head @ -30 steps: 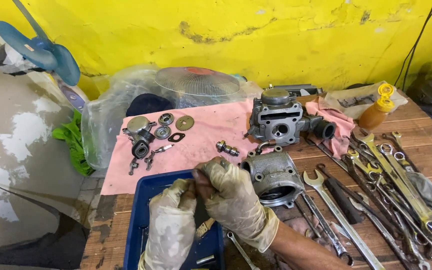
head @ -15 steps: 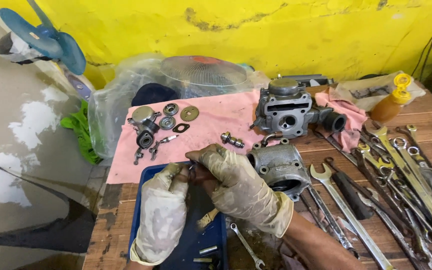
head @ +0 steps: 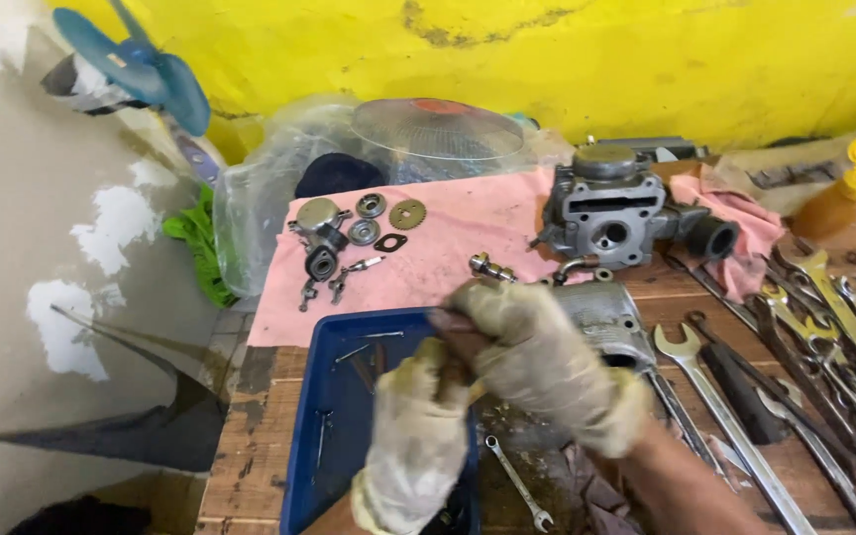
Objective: Cleaning small engine components like pins and bolts with a cloth and a small brush, then organizing them in a tray.
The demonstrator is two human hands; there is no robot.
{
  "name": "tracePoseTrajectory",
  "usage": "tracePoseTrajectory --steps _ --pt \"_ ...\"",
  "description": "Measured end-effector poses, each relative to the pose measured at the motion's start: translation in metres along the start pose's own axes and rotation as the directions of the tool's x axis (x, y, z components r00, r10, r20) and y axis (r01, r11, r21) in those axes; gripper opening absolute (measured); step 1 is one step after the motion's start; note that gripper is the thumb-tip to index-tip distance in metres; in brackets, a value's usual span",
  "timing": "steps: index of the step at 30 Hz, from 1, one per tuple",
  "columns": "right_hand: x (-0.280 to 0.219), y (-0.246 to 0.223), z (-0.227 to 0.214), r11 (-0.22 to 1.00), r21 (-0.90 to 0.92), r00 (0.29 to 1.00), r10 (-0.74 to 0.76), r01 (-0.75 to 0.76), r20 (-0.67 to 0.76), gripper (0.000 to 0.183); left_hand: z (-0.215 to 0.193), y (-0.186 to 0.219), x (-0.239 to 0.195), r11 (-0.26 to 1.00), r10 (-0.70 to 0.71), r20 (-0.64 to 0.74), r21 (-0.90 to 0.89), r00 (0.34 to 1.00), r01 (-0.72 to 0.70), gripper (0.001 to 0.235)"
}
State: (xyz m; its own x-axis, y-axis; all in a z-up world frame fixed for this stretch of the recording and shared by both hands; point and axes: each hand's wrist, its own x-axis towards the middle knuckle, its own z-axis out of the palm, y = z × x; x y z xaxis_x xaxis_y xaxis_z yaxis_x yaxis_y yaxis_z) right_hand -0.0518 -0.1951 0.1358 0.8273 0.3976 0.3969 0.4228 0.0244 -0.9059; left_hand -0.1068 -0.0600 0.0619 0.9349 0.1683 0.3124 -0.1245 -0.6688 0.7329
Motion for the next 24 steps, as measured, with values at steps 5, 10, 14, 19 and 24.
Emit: tracePoseTrajectory --steps 5,10,14,19,24 --pt "-0.002 -0.020 -0.025 0.853 -0.520 0.991 0.037 0.036 0.129 0.022 0.019 0.025 -0.005 0.936 0.209 -0.087 -0.270 0.974 -0.225 0.008" --pt "-0.004 0.000 -0.014 0.841 -0.541 1.000 -0.004 -0.001 -0.007 0.014 0.035 -0.001 0.000 0.987 0.159 -0.027 -0.025 0.987 -0.160 0.024" --pt "-0.003 0.003 -0.003 0.899 -0.424 0.987 0.046 -0.109 -0.156 0.016 0.029 -0.003 0.009 0.924 0.011 -0.107 -0.378 0.994 -0.051 0.018" --pt "-0.005 0.029 -0.019 0.893 -0.446 0.998 -0.043 0.055 0.036 0.020 0.009 0.011 0.018 0.731 -0.201 0.105 -0.646 0.974 0.220 0.027" --pt "-0.007 0.023 -0.015 0.823 -0.556 0.990 -0.139 0.118 0.004 0.016 0.011 0.017 0.013 0.807 -0.117 0.062 -0.575 0.991 0.131 0.027"
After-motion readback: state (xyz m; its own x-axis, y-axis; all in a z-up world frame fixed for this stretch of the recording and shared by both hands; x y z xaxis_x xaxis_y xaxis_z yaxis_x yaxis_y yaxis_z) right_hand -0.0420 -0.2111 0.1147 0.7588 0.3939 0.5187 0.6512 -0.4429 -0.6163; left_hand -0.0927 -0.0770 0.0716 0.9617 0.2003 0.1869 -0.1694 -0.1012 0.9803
